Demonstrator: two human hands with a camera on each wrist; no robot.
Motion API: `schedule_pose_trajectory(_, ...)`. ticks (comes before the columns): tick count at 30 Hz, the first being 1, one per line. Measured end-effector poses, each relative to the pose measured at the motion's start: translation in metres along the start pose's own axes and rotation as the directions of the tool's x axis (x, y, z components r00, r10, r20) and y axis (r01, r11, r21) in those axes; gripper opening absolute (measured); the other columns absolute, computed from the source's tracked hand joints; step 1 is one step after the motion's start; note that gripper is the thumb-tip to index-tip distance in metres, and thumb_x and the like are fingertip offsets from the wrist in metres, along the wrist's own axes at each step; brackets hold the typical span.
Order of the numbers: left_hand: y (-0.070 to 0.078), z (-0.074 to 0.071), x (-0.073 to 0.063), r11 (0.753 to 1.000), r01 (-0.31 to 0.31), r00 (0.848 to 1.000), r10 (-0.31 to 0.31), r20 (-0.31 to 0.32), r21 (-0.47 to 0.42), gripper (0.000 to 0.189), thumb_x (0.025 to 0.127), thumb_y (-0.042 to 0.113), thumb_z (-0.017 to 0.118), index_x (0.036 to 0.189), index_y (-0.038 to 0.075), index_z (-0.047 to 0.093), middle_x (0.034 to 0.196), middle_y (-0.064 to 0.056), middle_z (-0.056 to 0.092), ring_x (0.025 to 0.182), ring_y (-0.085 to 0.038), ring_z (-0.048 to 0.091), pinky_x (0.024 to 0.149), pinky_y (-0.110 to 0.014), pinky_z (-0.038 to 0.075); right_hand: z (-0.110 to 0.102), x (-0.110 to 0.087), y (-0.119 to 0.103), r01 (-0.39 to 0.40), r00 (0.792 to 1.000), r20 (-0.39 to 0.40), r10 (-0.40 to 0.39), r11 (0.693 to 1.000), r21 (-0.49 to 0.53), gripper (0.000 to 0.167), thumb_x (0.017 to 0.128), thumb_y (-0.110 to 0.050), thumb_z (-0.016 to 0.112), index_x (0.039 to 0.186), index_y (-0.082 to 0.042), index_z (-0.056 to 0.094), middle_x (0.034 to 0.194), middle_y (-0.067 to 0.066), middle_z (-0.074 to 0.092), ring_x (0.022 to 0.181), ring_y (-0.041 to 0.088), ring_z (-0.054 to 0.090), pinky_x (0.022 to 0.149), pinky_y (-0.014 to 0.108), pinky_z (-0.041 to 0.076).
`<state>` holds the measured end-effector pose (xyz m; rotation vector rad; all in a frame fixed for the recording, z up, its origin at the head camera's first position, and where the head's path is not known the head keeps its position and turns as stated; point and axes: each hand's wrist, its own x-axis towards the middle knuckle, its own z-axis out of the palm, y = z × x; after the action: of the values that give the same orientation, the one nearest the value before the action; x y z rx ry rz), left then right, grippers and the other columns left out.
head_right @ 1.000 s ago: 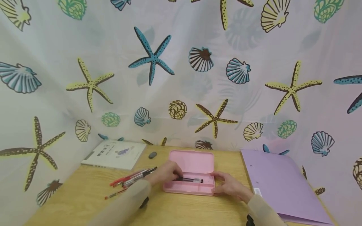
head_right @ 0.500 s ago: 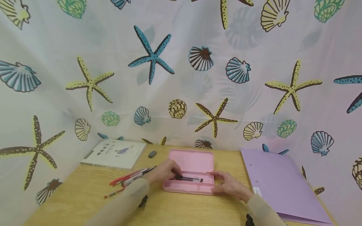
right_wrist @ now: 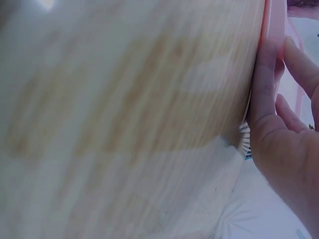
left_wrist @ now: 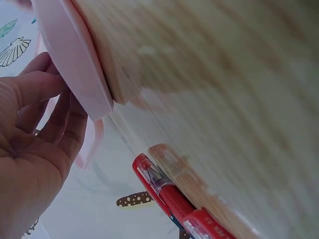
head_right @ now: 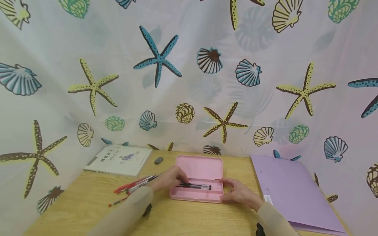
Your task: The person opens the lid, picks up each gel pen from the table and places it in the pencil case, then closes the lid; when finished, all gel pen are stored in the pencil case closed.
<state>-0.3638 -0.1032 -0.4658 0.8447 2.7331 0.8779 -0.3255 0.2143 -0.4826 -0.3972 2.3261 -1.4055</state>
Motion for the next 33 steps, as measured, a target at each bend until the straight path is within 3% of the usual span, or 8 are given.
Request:
schedule_pose_trajectory(8, 0.002, -0.005, -0.001, 0.999, 0.024, 1.0, -0.025, -0.009, -0.038, 0.038, 0.08, -0.016, 0.056, 0.093, 0.012, 0.079, 0.093, 0.003, 0.073, 0.088, -0.012, 0.062, 0.087, -0.035, 0.053, -0.001, 0.0, 0.0, 0.013, 1.0, 0.007, -0.013, 0.999, 0.035, 0.072, 0.081, -0.007, 0.078, 0.144, -0.005, 0.044, 0.154, 0.029, 0.031, 0.135, 0.04, 0.039, 0.092, 0.037, 0.05)
schedule_pose_trajectory(14, 0.0, -0.008, -0.004, 0.997, 0.012, 0.999, -0.014, -0.034, -0.072, 0.028, 0.085, -0.009, 0.061, 0.097, 0.01, 0.078, 0.099, 0.001, 0.074, 0.096, -0.012, 0.064, 0.09, -0.038, 0.053, -0.001, 0.0, 0.0, 0.017, 1.0, 0.005, -0.017, 0.999, 0.038, 0.072, 0.081, -0.007, 0.078, 0.144, -0.005, 0.044, 0.154, 0.028, 0.031, 0.139, 0.043, 0.033, 0.094, 0.038, 0.049)
schedule_pose_trajectory(20, -0.004, -0.017, -0.007, 0.989, 0.021, 0.999, -0.028, -0.045, -0.148, 0.017, 0.09, 0.003, 0.066, 0.102, 0.01, 0.075, 0.1, 0.001, 0.072, 0.093, -0.012, 0.063, 0.088, -0.038, 0.053, 0.0, 0.0, 0.0, 0.015, 1.0, 0.001, -0.015, 0.999, 0.045, 0.072, 0.081, -0.006, 0.078, 0.144, -0.004, 0.044, 0.153, 0.029, 0.031, 0.141, 0.044, 0.03, 0.093, 0.038, 0.05)
schedule_pose_trajectory(28, -0.009, -0.033, -0.023, 0.984, 0.019, 0.997, -0.032, -0.072, -0.18, 0.014, 0.092, 0.009, 0.067, 0.104, 0.008, 0.073, 0.1, 0.0, 0.071, 0.091, -0.012, 0.063, 0.085, -0.035, 0.054, 0.0, -0.001, -0.001, -0.015, 1.0, -0.013, 0.015, 0.999, 0.035, 0.074, 0.079, -0.006, 0.079, 0.145, -0.005, 0.044, 0.155, 0.029, 0.028, 0.129, 0.035, 0.045, 0.089, 0.036, 0.051)
schedule_pose_trajectory(33, -0.021, -0.037, -0.037, 0.98, 0.007, 0.994, -0.028, -0.106, -0.201, 0.013, 0.091, 0.009, 0.067, 0.102, 0.006, 0.074, 0.098, -0.002, 0.072, 0.087, -0.012, 0.064, 0.078, -0.031, 0.055, 0.002, -0.002, -0.003, -0.025, 0.999, -0.02, 0.026, 0.999, 0.035, 0.073, 0.079, -0.006, 0.08, 0.144, -0.006, 0.046, 0.154, 0.028, 0.03, 0.135, 0.04, 0.038, 0.091, 0.037, 0.051)
